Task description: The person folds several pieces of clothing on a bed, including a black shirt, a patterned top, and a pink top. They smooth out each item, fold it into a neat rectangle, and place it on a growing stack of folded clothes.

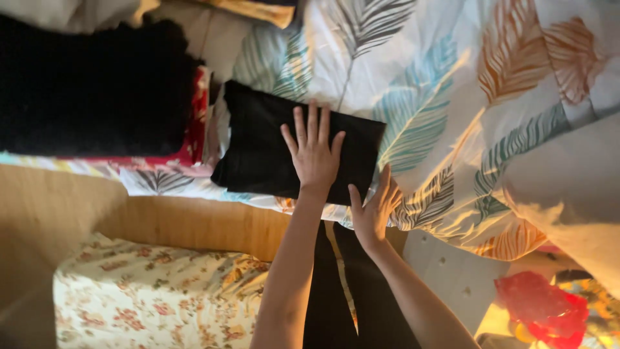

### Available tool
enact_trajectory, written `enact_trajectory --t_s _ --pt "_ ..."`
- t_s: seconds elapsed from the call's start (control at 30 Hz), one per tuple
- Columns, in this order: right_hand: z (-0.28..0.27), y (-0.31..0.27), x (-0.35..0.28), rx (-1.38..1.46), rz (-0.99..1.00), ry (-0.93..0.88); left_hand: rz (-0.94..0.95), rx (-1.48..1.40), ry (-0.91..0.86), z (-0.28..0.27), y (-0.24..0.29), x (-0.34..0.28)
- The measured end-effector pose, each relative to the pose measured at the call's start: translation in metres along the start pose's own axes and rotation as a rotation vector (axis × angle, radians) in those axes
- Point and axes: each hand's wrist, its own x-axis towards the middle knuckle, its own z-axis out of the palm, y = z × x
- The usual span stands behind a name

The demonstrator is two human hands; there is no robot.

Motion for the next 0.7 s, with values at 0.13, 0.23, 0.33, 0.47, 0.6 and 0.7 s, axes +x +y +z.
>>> enact_trajectory --t_s 0.13,0.23,0.33,0.47,0.6,0.7 --pt "-0.005 0.000 0.000 0.342 0.192 0.081 0.172 -0.100 -0.029 0.011 0.013 0.019" --pt "-0.009 0.001 0.005 0.383 0.309 -0.068 0.383 -0.260 -0.168 0.000 0.026 0.047" --pt "-0.026 -0.005 0.013 0.695 0.537 -0.096 0.443 -0.258 -0.345 -0.019 0.036 0.081" --pt "-0.060 -0.006 0.038 0.762 0.524 -0.136 0.447 -0.182 -0.829 -0.015 0.014 0.132" --pt "-0.084 0.009 0.074 1.099 0.587 -0.160 0.425 -0.349 -1.023 -0.046 -0.005 0.173" --pt "-0.133 -0.004 0.111 0.936 0.515 -0.138 0.261 -0.635 -0.892 -0.112 0.007 0.192"
